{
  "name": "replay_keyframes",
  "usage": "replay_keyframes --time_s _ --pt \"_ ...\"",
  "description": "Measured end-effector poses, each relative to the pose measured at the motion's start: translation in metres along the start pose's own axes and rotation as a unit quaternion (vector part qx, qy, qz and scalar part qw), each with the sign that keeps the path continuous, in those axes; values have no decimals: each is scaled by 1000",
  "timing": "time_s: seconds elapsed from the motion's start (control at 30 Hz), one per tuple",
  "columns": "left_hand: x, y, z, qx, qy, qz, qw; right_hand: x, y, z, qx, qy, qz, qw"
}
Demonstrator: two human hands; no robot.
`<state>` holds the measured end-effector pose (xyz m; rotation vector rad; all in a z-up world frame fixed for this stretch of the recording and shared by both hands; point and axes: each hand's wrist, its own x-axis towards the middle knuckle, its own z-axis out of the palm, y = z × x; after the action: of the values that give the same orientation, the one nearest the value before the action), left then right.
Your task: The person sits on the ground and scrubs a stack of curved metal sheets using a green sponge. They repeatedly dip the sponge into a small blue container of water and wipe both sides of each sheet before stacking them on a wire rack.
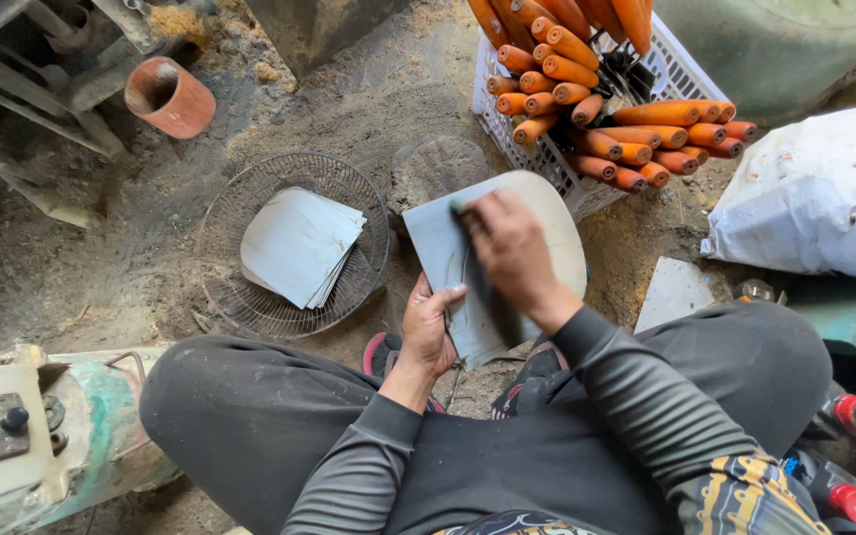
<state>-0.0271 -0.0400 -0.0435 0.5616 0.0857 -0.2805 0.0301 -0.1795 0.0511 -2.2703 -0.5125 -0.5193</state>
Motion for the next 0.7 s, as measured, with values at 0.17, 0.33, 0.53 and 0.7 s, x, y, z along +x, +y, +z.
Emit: replay_keyframes --time_s 0.17,0.33,0.53,0.7 --pt "-1 1 0 13 140 -58 988 -17 -26 19 25 -63 -132 989" --pt "-1 -9 -10 81 7 -12 997 -5 -7 13 39 25 -34 998" --pt "-4 -8 -5 59 91 -42 993 -12 -27 28 -10 39 -72 997" --pt "-8 -3 -1 72 43 -8 996 -10 5 23 -17 53 -17 998"
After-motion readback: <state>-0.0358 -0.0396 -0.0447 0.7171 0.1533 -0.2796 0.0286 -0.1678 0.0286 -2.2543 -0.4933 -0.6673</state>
